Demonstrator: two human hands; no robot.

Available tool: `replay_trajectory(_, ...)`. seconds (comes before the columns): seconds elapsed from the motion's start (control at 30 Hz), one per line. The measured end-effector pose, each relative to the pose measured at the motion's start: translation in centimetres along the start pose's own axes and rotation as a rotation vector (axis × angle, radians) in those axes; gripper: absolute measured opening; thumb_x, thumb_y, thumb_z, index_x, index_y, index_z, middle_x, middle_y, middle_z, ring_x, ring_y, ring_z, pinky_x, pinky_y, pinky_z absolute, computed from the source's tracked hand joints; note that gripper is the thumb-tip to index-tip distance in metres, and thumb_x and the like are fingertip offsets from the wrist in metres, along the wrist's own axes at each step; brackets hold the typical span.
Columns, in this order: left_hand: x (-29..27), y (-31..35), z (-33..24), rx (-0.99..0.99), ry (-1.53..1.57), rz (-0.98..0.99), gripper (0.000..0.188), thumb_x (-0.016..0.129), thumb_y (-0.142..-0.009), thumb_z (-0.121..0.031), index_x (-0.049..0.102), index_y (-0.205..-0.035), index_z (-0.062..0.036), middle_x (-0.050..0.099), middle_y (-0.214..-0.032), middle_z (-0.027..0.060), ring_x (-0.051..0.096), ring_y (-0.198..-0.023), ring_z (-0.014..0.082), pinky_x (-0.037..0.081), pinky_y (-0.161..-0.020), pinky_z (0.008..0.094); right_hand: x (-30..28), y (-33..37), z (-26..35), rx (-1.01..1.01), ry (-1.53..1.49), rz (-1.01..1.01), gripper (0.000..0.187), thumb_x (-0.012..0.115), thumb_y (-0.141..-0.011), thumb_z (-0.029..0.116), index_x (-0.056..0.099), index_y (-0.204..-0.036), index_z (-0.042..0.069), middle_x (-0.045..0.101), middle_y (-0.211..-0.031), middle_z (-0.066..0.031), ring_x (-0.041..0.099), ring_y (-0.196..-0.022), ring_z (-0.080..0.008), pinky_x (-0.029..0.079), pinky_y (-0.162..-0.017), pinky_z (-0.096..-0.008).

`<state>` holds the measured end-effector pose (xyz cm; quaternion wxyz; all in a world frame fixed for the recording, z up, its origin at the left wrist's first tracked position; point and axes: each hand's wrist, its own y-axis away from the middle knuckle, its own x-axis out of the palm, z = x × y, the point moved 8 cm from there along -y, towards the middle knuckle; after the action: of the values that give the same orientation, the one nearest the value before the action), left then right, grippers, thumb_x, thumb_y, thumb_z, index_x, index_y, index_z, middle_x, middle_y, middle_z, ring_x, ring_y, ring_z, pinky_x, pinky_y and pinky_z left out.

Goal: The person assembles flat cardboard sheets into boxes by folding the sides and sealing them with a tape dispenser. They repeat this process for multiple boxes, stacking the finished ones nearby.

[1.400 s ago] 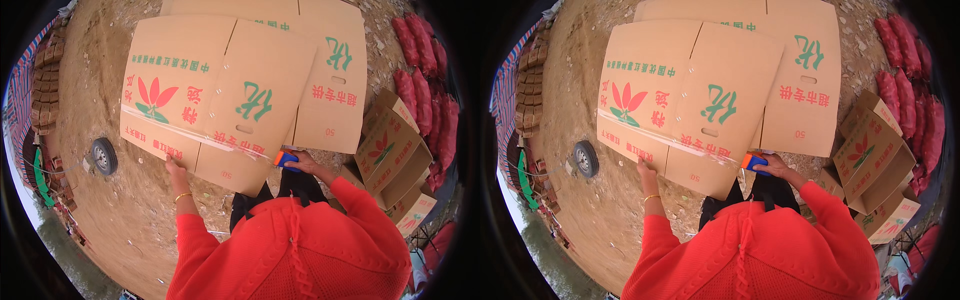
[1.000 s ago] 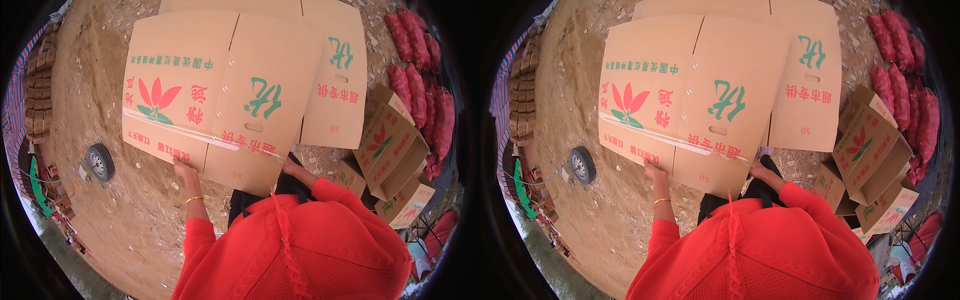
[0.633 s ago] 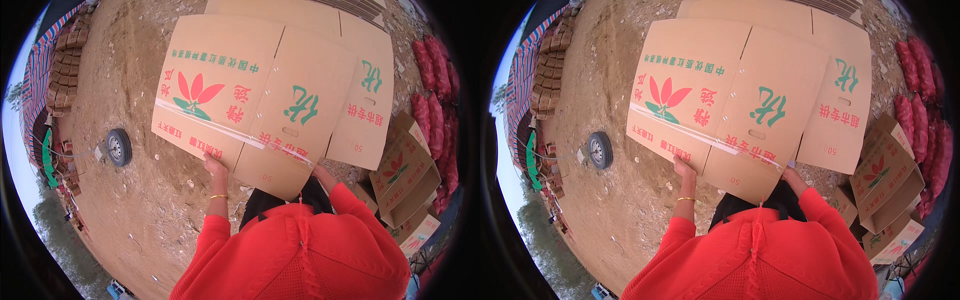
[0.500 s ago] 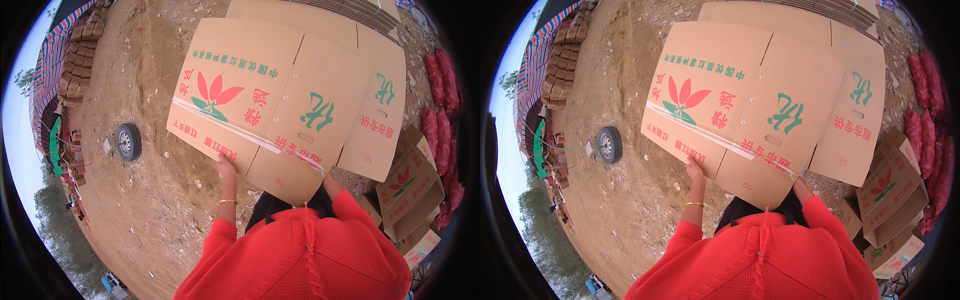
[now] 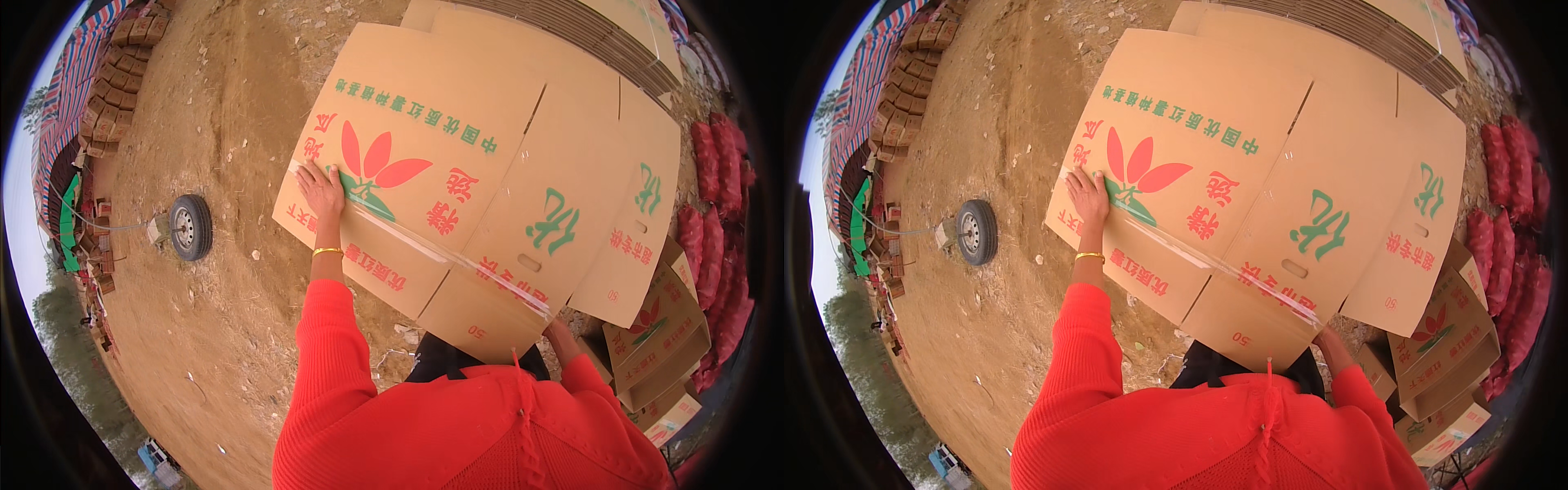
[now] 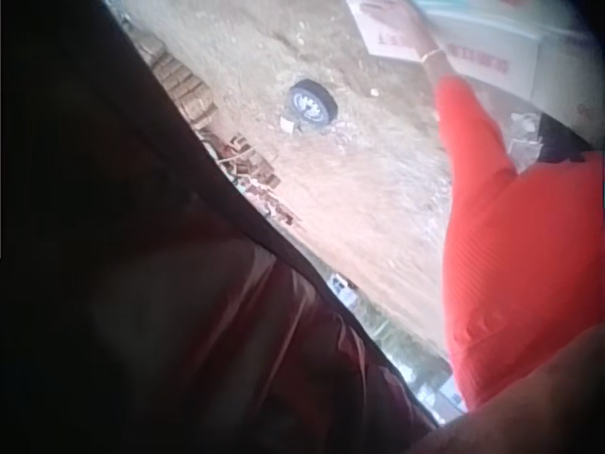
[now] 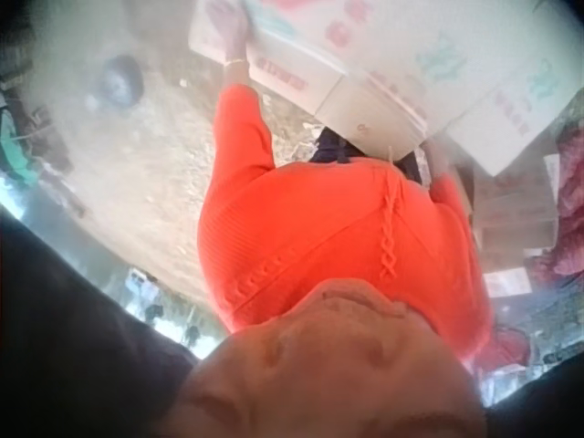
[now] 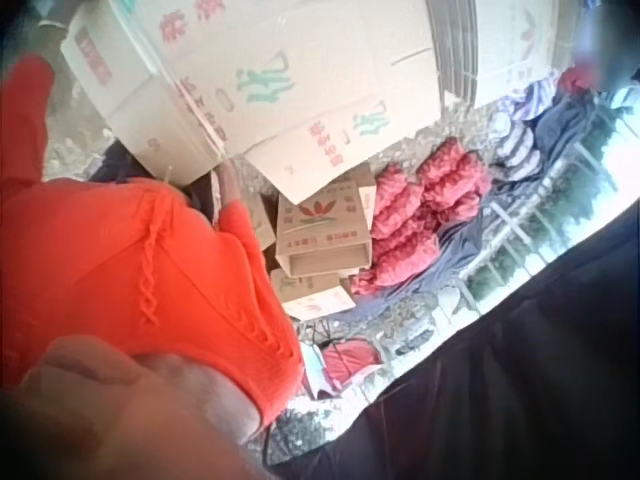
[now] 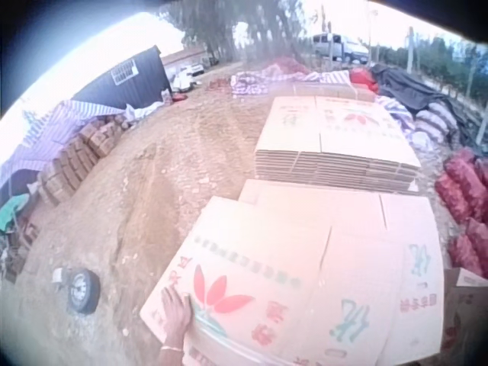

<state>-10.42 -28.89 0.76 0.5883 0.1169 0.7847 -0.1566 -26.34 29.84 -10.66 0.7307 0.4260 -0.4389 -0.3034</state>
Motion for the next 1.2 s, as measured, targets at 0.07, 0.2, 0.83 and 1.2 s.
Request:
replay_trajectory(0.07, 0.8, 1.0, -2.5, 0.029, 0.038, 0.036, 0.073, 0.036, -0.096, -0.052, 0.022, -0.146, -0.0003, 0.020, -0.149, 0.0299, 0.017, -0.139, 0.0428, 0.015, -0.114, 0.0480, 0.1, 0.1, 0.1, 0.003, -0.010, -0.009, 0.052, 0.066, -0.085, 0.030, 0.053, -0.125, -0.001, 0.060, -0.119, -0.0133, 0.060, -0.101, -0.0224, 0.049, -0.085, -0.0351)
replay_trajectory(0.2, 0.3, 7.1, -8.6, 0.141, 0.109, 0.007, 0.077, 0.040, -0.094, -0.053, 0.022, -0.146, 0.0013, 0.017, -0.148, 0.0338, 0.015, -0.139, 0.0465, 0.014, -0.113, 0.0517, -0.3, 0.9, -0.9, 0.015, -0.023, -0.035, 0.052, 0.066, -0.084, 0.029, 0.053, -0.125, -0.001, 0.060, -0.119, -0.0134, 0.060, -0.101, -0.0225, 0.049, -0.085, -0.0351)
replay_trajectory(0.83, -2.1, 39.2, -35.8, 0.947, 0.314, 0.524, 0.073, 0.051, -0.088, -0.047, 0.026, -0.148, -0.0133, 0.018, -0.154, 0.0164, 0.013, -0.143, 0.0358, 0.011, -0.115, 0.0493, -0.8, 0.9, -0.8, -0.009, -0.009, 0.107, 0.051, 0.066, -0.084, 0.028, 0.053, -0.124, -0.001, 0.060, -0.118, -0.0140, 0.060, -0.102, -0.0227, 0.049, -0.087, -0.0354)
replay_trajectory(1.2, -1.4, 26.4, -27.3, 0.635, 0.188, 0.293, 0.076, 0.053, -0.086, -0.048, 0.028, -0.148, -0.0121, 0.017, -0.154, 0.0190, 0.013, -0.143, 0.0353, 0.009, -0.115, 0.0495, -1.4, 0.3, -0.9, 0.016, -0.001, 0.081, 0.050, 0.065, -0.084, 0.027, 0.053, -0.124, -0.002, 0.061, -0.118, -0.0144, 0.061, -0.102, -0.0229, 0.049, -0.087, -0.0355)
